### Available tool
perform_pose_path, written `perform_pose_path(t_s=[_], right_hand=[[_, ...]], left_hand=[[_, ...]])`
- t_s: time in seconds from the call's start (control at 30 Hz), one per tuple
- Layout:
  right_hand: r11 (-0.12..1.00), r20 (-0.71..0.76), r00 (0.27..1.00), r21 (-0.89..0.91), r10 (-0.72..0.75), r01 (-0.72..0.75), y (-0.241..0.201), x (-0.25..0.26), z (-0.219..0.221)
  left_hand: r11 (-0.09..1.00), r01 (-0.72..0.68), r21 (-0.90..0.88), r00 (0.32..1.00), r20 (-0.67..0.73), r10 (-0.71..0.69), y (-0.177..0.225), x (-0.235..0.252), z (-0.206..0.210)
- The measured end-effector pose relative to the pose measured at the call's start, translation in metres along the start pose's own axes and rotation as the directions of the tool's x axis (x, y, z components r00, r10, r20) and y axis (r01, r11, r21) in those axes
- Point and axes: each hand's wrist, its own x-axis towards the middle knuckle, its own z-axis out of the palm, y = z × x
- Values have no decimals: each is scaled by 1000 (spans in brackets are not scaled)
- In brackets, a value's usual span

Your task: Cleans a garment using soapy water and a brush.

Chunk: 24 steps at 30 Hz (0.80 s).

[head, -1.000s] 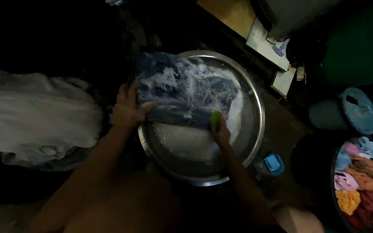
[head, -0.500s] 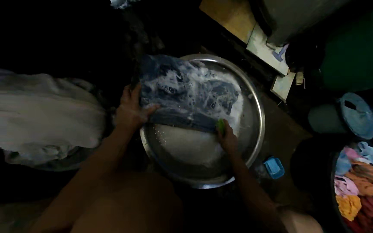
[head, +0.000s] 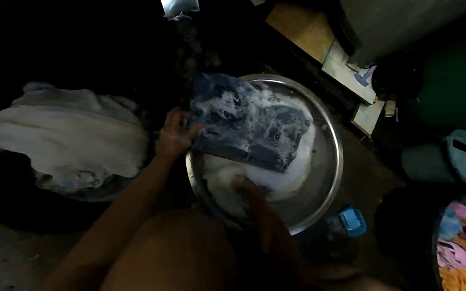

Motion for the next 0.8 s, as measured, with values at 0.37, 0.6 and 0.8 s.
perform_pose_path(t_s=[0.37, 0.6, 0.8], right_hand=[[973, -685, 703, -228, -192, 44, 14, 16, -22], [994, -834, 543, -66, -103, 87, -14, -12, -42], [963, -662, 711, -259, -235, 77, -37, 19, 5]], left_hand=[[993, 75, 86, 993, 85, -83, 13, 4, -6], [998, 30, 51, 997, 67, -34, 5, 5, 2], [998, 6, 65, 994, 104, -12, 8, 6, -4]])
